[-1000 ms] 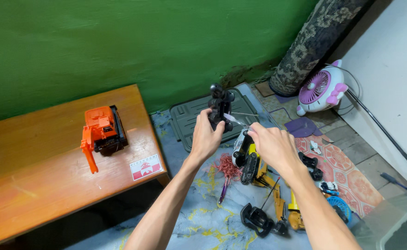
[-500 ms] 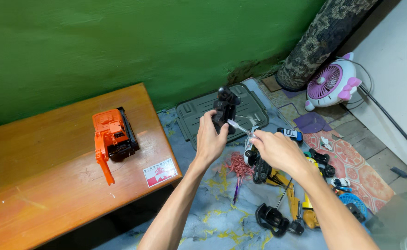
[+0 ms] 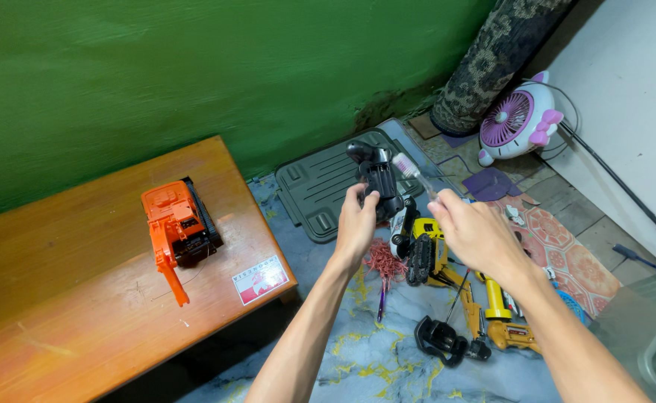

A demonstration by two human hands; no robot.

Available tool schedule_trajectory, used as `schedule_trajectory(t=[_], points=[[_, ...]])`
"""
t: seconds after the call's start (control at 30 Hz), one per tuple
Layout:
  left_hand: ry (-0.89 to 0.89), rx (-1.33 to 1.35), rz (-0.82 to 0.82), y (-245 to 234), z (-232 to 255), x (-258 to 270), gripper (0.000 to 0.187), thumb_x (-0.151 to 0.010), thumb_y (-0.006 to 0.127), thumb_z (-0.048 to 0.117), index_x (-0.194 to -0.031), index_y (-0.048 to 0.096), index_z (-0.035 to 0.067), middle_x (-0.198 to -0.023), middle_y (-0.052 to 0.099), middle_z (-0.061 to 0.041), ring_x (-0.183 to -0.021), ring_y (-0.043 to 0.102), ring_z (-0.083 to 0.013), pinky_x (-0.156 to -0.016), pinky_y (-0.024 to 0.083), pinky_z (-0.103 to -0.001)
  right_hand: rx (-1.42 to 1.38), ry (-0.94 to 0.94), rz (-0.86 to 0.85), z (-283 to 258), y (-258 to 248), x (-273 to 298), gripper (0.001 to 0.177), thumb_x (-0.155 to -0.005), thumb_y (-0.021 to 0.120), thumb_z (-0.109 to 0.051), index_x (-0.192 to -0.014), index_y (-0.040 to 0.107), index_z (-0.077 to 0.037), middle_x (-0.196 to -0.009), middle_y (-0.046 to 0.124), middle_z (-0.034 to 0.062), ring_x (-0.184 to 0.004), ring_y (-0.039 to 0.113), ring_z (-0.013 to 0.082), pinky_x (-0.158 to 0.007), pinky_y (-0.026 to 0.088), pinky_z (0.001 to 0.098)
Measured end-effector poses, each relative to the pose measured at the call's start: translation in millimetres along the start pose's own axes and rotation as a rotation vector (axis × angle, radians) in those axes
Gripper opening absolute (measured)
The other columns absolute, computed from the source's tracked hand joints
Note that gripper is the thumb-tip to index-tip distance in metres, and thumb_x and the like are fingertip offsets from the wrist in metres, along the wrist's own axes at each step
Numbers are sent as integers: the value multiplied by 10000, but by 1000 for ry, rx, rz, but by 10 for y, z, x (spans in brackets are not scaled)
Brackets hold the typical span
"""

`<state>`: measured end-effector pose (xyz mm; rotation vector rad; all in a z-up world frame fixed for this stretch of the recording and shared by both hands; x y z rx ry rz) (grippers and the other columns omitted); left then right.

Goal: The person cleans a black and orange remote control using a toothbrush and a pink duster. They scrub the buttons and crevices of the remote, then use the duster to wipe the surface. The remote is handled throughout the clip, and the cleaning tools are used repeatedly.

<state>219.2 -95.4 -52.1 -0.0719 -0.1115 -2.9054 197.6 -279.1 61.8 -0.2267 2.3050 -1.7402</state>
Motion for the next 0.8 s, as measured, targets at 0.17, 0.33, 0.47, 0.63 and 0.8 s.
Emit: schedule_trajectory(t=[0.17,0.33,0.47,0.63,0.8], points=[[-56,-36,-112,250,0,89,483,-920,564,291,-1306,563,0,-1031,717,-159,-817,724,-229,-746,588,-384,135,-10,1,198,55,33,252,-1008,525,-380,-1066,617,-153,-820,720,187,-794,671,462,-658,501,590],[217,-365,-92,334,184,121,460,-891,603,294,-1224,639,-21,-1077,702,-231,-969,702,-351,-895,529,-431,213,-104,133,430,-287,41,226,-979,578,-327,-1071,679,-146,-907,710,133,-878,669,393,-715,506,546],[231,-485,-73,333,220,165,434,-865,614,290,-1174,673,-9,-1068,704,-250,-1001,689,-402,-916,517,-457,279,-223,158,474,-428,101,253,-926,628,-284,-1101,757,-153,-930,688,127,-938,639,352,-772,473,485],[337,-585,-72,370,453,318,430,-897,632,306,-1192,656,-5,-1107,676,-256,-954,678,-452,-857,530,-499,294,-170,118,429,-324,170,216,-944,642,-277,-1076,780,-177,-904,698,76,-930,634,307,-813,446,446],[355,-663,-93,501,465,433,390,-948,620,304,-1195,653,3,-1102,682,-258,-919,671,-485,-813,534,-540,357,-183,274,389,-461,241,166,-915,689,-257,-976,802,-152,-862,689,67,-884,616,292,-782,423,437]])
Point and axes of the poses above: each hand's wrist, its own x-axis away from the middle knuckle, its own y-axis out of the palm, z = x × y, the point moved 10 cm from there along -x, towards the middle knuckle
